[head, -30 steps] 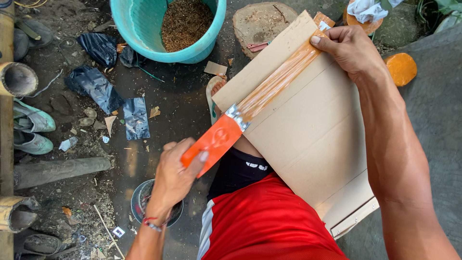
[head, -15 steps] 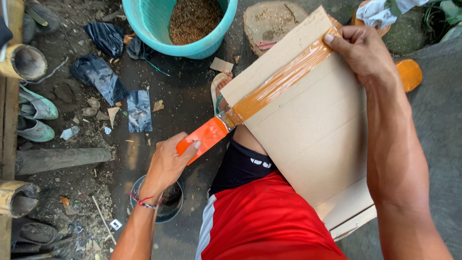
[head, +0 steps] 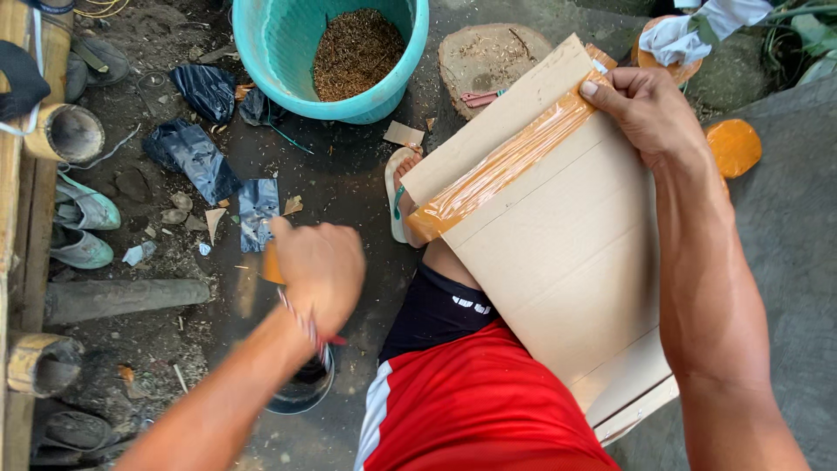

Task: The person cuts a piece of cardboard with a utility knife, folds it, and secures the edges with packing tape. They then attach another cardboard piece to form a small box-like structure and continue taping the seams.

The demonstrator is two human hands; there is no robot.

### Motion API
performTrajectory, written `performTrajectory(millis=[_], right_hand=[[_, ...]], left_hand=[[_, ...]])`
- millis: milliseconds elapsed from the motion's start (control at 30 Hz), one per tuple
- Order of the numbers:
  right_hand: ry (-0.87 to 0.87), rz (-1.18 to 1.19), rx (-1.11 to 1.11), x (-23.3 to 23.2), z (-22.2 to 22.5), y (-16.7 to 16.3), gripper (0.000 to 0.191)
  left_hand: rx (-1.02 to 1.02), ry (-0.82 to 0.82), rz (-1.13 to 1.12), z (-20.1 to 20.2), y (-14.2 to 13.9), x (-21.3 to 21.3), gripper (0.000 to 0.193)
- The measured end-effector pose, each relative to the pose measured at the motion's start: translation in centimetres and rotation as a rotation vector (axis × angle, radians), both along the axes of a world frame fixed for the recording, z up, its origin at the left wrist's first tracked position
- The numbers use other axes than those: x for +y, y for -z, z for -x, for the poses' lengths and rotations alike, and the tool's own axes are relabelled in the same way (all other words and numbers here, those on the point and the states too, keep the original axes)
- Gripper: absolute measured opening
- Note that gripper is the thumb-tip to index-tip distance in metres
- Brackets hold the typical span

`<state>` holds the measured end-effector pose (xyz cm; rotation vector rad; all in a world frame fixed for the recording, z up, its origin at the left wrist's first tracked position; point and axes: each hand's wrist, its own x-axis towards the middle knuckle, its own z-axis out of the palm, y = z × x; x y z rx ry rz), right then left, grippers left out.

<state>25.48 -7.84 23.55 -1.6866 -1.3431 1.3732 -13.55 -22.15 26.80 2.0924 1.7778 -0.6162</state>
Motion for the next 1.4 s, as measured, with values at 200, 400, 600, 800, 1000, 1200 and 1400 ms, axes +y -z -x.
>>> performTrajectory(millis=[200, 400, 600, 800, 1000, 1200, 1400], right_hand=[[-0.017, -0.054, -0.018, -0.6, -0.6, -0.6, 0.022], [0.000, -0.017, -0.097, -1.1, -1.0, -0.9, 0.026], [0.054, 0.014, -0.136, -1.6, -1.4, -1.6, 0.025], [0.064, 0.009, -0.174, -1.6, -1.2, -1.9, 0.025], [0.035, -0.008, -0.204, -1.6, -1.4, -1.6, 0.026], [-0.003, -0.019, -0.126, -1.0, -1.1, -0.9, 0.025], [0.003, -0.018, -0.143, -0.4, 0.1, -0.8, 0.025]], left_hand=[[0.093, -0.231, -0.117, 7.3, 6.7, 0.6, 0.051], [-0.576, -0.121, -0.591, 1.3, 13.9, 7.5, 0.044], [-0.734, 0.251, -0.658, -9.5, 17.9, 20.5, 0.045], [-0.748, 0.439, -0.649, -13.3, 21.9, 23.6, 0.047], [-1.571, -0.741, -0.200, -7.8, 19.2, 14.1, 0.046], [-1.850, -0.730, 0.206, -4.7, 13.4, 1.4, 0.066], [-1.654, -0.743, 0.178, -5.9, 10.6, 1.9, 0.053]])
